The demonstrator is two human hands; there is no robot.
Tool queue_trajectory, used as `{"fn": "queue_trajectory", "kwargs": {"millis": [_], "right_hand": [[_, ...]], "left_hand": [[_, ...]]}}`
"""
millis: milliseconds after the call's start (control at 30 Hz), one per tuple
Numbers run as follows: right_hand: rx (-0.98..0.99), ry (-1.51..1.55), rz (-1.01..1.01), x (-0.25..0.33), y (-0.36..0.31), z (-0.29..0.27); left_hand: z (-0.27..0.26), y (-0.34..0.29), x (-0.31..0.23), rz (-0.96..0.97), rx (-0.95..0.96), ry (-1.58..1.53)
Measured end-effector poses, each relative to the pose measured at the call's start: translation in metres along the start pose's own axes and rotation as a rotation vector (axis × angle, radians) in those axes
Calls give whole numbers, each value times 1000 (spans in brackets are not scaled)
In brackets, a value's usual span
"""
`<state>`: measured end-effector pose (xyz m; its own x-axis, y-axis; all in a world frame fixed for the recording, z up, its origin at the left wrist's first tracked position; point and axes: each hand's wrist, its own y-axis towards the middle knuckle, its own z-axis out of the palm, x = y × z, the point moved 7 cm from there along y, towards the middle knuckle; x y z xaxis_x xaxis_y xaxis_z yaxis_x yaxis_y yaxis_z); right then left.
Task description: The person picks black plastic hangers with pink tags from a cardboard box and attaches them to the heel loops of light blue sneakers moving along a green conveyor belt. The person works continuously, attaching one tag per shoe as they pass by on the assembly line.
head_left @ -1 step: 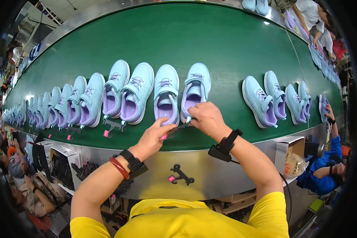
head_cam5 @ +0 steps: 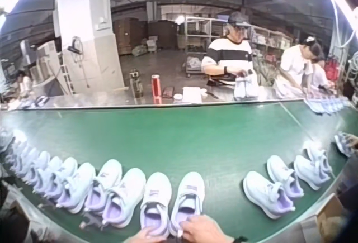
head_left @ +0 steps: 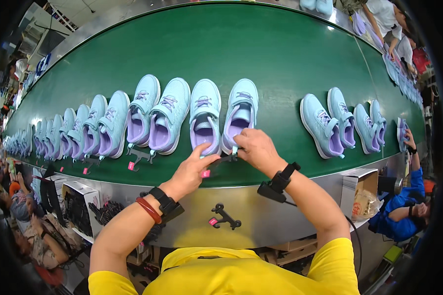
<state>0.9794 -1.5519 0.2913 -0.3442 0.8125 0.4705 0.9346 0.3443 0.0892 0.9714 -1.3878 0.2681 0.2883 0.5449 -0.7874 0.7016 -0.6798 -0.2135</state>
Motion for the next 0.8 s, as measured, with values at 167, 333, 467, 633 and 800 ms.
{"fn": "queue_trajectory", "kwargs": {"millis": [167, 333, 467, 633, 800], "right_hand": [[-98, 220, 258, -6, -53, -13], [610, 718, 571, 8, -182, 16], [1303, 823, 554, 70, -318, 68], [1473, 552, 486, 109, -449, 175], [1007, 434, 1003, 100, -470, 243]], "left_hand": [[-4, -26, -4, -127, -130, 141], [9, -76, 5, -57, -250, 126], [62, -83, -34, 155, 156, 277], [104, -50, -49, 309, 441, 511], [123, -44, -23, 334, 609, 611]]}}
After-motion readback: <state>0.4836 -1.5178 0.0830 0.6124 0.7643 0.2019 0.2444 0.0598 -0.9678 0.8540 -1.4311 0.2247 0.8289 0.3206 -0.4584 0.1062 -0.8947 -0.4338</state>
